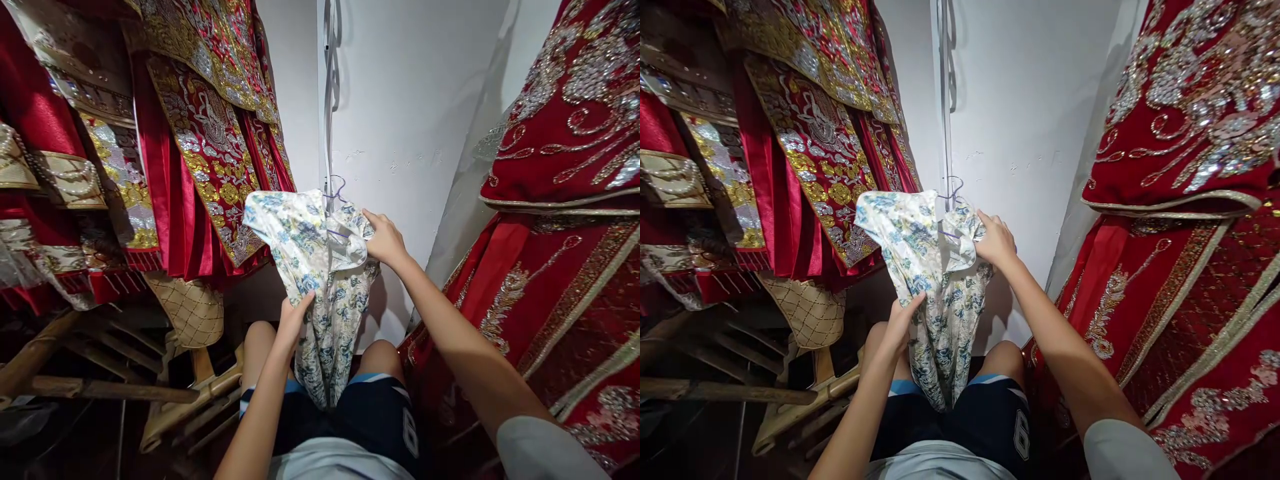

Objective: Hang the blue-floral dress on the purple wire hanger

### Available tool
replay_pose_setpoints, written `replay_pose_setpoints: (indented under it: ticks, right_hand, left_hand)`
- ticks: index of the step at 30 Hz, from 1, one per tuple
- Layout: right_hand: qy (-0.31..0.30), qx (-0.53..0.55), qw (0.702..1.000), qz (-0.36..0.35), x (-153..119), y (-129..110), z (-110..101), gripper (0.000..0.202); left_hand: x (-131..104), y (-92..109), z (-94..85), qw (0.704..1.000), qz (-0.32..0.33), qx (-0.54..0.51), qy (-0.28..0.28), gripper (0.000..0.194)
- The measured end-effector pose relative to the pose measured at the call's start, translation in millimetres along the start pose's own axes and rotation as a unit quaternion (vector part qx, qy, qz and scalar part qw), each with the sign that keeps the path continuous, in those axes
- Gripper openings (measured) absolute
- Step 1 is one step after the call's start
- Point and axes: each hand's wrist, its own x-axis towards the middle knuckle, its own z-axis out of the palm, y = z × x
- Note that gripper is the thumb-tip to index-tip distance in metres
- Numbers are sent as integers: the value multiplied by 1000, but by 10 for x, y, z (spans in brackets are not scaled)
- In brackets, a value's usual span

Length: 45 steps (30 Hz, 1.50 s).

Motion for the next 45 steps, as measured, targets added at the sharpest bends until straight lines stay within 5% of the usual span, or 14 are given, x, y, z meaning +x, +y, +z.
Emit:
replay_pose_setpoints:
  ticks: [5, 9, 13, 17, 21, 25, 34, 42, 45]
  right_hand:
    - [-17, -13, 999, -44, -74, -116, 29, 86]
    - [-4, 13, 997, -79, -223, -55, 61, 80]
    - [-12, 181, 978, -105, -692, -215, 131, 57]
    - [27, 387, 921, 39, -1356, -474, 441, 46]
    - [23, 443, 863, 242, -1724, -538, 820, 33]
    - [-97, 441, 866, 216, -1746, -480, 867, 37]
    - [-237, 427, 851, 194, -1861, -329, 685, 40]
    - [-244, 471, 832, 165, -1851, -294, 694, 42]
    - [-222, 468, 837, 176, -1838, -300, 684, 40]
  left_hand:
    - [-94, -171, -23, 990, -109, 29, 88, 104]
    - [-117, -303, -70, 996, -61, 2, 59, 88]
    - [-241, -397, 1, 999, -16, -47, 6, 68]
    - [-413, -484, 160, 997, -10, -72, -37, 67]
    - [-485, -535, 227, 996, 10, -72, -45, 70]
    - [-479, -510, 167, 997, -7, -64, -47, 72]
    - [-539, -422, 151, 996, -42, -47, -63, 73]
    - [-494, -471, 109, 996, -50, -43, -57, 66]
    - [-470, -597, 89, 999, -1, 39, 32, 64]
